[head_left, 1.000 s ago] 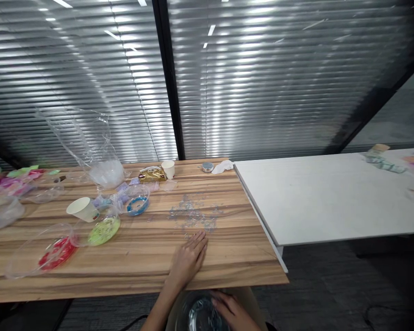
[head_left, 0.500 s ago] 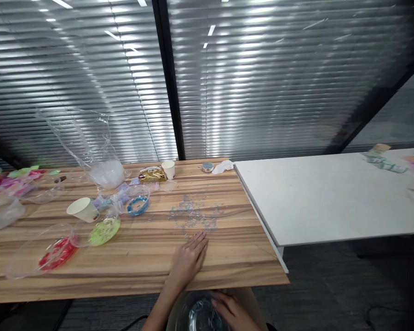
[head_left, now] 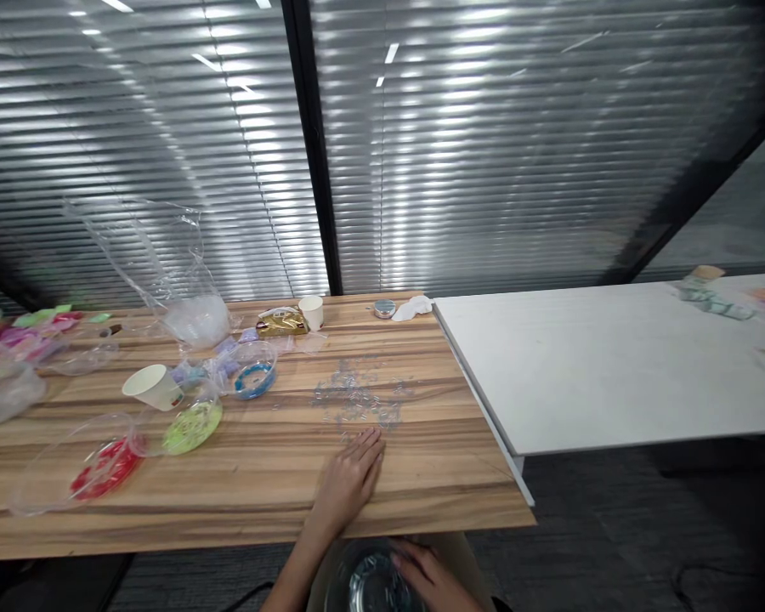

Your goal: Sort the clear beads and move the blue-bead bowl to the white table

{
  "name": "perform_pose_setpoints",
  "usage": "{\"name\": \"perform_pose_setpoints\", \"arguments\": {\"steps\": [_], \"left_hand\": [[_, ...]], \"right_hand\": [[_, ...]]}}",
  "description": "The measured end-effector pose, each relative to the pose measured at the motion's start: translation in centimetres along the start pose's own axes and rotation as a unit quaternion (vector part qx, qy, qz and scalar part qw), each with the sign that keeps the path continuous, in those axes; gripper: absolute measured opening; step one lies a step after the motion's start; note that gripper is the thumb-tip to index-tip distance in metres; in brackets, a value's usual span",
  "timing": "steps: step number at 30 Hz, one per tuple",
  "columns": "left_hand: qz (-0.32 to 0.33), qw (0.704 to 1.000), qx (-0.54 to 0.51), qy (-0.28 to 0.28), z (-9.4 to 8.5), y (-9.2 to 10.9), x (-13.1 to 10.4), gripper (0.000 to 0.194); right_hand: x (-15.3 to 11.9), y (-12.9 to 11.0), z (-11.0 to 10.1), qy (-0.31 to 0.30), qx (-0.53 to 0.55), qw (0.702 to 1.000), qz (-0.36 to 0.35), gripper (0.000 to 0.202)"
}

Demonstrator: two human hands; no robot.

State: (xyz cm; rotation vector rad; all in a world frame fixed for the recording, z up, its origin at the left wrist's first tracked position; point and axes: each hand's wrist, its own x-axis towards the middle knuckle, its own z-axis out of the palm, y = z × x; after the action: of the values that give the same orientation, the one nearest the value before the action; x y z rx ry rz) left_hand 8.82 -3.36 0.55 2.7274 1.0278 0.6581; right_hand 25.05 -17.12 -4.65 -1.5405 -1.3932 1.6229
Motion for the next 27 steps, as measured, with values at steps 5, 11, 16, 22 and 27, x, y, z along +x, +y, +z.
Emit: {"name": "perform_pose_setpoints", "arguments": {"steps": [5, 11, 16, 22, 27], "left_hand": [[0.0, 1.0, -0.002, -0.003, 0.0, 0.0, 0.1, 0.031], [-0.005, 1.0, -0.008, -0.001, 0.0, 0.0, 0.1, 0.032], [-0.005, 1.0, -0.006, -0.013, -0.2, 0.2, 0.1, 0.033], [-0.005, 1.0, -0.002, -0.023, -0.5, 0.3, 0.3, 0.033], [-0.001, 1.0, -0.001, -0.015, -0.3, 0.3, 0.2, 0.033]], "right_hand": [[0.1, -0.1, 0.1, -0.009, -0.011, 1.0, 0.01, 0.084], [-0.2, -1.0, 0.0, -0.014, -0.002, 1.0, 0.001, 0.076], [-0.2, -0.7, 0.3, -0.007, 0.0, 1.0, 0.001, 0.074], [-0.3, -0.2, 0.5, -0.021, -0.019, 1.0, 0.006, 0.079], [-0.9, -0.8, 0.5, -0.014, -0.03, 0.999, 0.01, 0.077]]}}
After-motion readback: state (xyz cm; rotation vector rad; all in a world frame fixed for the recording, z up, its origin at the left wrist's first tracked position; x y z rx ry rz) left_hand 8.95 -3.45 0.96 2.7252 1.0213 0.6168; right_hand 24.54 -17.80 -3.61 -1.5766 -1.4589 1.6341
